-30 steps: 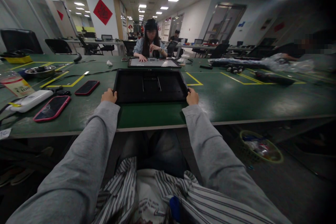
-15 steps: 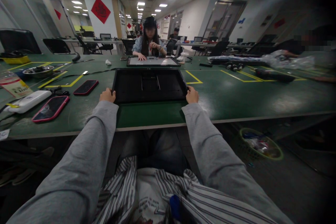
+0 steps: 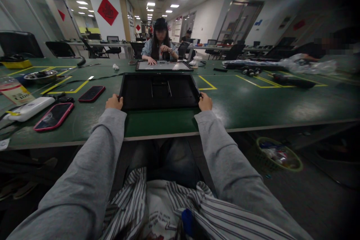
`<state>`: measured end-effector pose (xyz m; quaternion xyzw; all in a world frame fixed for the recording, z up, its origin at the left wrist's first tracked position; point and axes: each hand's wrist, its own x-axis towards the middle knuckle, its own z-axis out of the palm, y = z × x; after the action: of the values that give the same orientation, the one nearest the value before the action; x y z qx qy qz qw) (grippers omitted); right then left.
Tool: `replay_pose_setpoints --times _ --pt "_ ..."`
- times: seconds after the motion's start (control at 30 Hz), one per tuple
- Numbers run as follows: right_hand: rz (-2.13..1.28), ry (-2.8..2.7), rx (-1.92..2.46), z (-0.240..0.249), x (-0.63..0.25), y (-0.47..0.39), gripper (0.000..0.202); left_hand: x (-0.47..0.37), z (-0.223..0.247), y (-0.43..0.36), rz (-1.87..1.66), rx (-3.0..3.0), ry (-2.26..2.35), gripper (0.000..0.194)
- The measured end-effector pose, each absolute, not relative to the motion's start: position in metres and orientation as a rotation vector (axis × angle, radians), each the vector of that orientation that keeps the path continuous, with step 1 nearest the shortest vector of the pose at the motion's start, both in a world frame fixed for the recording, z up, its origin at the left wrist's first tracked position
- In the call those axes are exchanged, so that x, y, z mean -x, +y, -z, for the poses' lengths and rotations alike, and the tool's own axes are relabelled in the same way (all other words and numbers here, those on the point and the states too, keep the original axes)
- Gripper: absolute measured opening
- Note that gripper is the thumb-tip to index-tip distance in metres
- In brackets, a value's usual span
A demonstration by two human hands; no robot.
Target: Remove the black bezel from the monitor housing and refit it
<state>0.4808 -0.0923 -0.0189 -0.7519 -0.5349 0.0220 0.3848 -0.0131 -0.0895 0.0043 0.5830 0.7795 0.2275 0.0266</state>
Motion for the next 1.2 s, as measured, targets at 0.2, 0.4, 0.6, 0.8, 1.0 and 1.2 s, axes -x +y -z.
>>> replay_pose_setpoints --times 0.2,0.4,0.6,0.8,1.0,1.2 --pt "-0.042 -1.437 1.894 0.019 -0.479 -0.09 0.051 0.01 -0.003 -0.09 -0.631 -1.944 2.437 0.043" --pt "-0.023 -1.481 1.876 0.021 -0.476 -0.087 0.052 0.009 0.0 -0.091 -0.698 -1.841 2.435 0.046" --pt "-0.03 -1.439 1.851 0.025 -0.48 -0.084 0.05 0.013 -0.001 -0.092 -0.704 -1.843 2.413 0.046" --pt "-0.048 -1.351 1.829 0.025 -0.484 -0.078 0.045 0.012 -0.003 -0.093 -0.716 -1.854 2.417 0.045" --pt "0.083 -0.937 1.733 0.008 -0.497 -0.091 0.053 0.012 -0.003 -0.091 -0.812 -1.79 2.408 0.051" --pt "-0.054 -0.526 1.776 0.0 -0.513 -0.105 0.061 0.021 0.001 -0.082 -0.824 -1.706 2.358 0.048"
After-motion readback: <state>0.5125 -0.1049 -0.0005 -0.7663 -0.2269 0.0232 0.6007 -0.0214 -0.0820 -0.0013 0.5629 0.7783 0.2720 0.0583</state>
